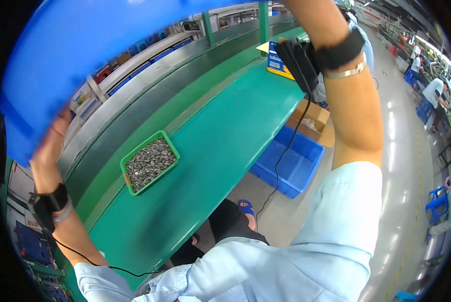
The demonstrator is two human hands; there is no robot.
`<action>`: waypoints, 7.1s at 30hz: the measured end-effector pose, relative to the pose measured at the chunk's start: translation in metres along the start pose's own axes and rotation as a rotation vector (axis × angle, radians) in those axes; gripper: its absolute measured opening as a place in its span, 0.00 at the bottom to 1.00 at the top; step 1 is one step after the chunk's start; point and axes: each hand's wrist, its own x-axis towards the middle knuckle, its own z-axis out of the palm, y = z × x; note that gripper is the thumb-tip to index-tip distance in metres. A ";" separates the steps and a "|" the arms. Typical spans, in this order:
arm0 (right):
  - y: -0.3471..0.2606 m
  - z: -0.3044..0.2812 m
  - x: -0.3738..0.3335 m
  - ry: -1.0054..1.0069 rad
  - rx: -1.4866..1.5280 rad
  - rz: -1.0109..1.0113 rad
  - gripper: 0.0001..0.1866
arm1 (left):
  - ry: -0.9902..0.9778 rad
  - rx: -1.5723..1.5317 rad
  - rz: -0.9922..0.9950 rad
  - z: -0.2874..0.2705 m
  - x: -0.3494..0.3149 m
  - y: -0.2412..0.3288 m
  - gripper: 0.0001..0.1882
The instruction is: The person pours small metal components from a green tray into a blue bin, empties a plastic bag of components onto the table, and then sorts through the pile by hand, picking up individual pieces and placing them into the green tray.
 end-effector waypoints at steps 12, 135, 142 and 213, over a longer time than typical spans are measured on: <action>-0.001 -0.097 -0.209 -0.373 -0.063 0.105 0.11 | 0.207 -0.289 -0.482 0.115 -0.035 -0.185 0.23; 0.013 -0.046 -0.305 -1.413 0.127 0.906 0.27 | -0.288 1.712 0.547 0.166 0.052 -0.228 0.17; 0.006 0.000 -0.308 -1.738 -0.038 0.798 0.26 | -0.273 1.745 0.799 0.163 0.044 -0.214 0.20; -0.234 -0.030 -0.214 -1.320 0.327 0.387 0.25 | 0.674 0.718 -0.384 -0.081 -0.333 -0.128 0.33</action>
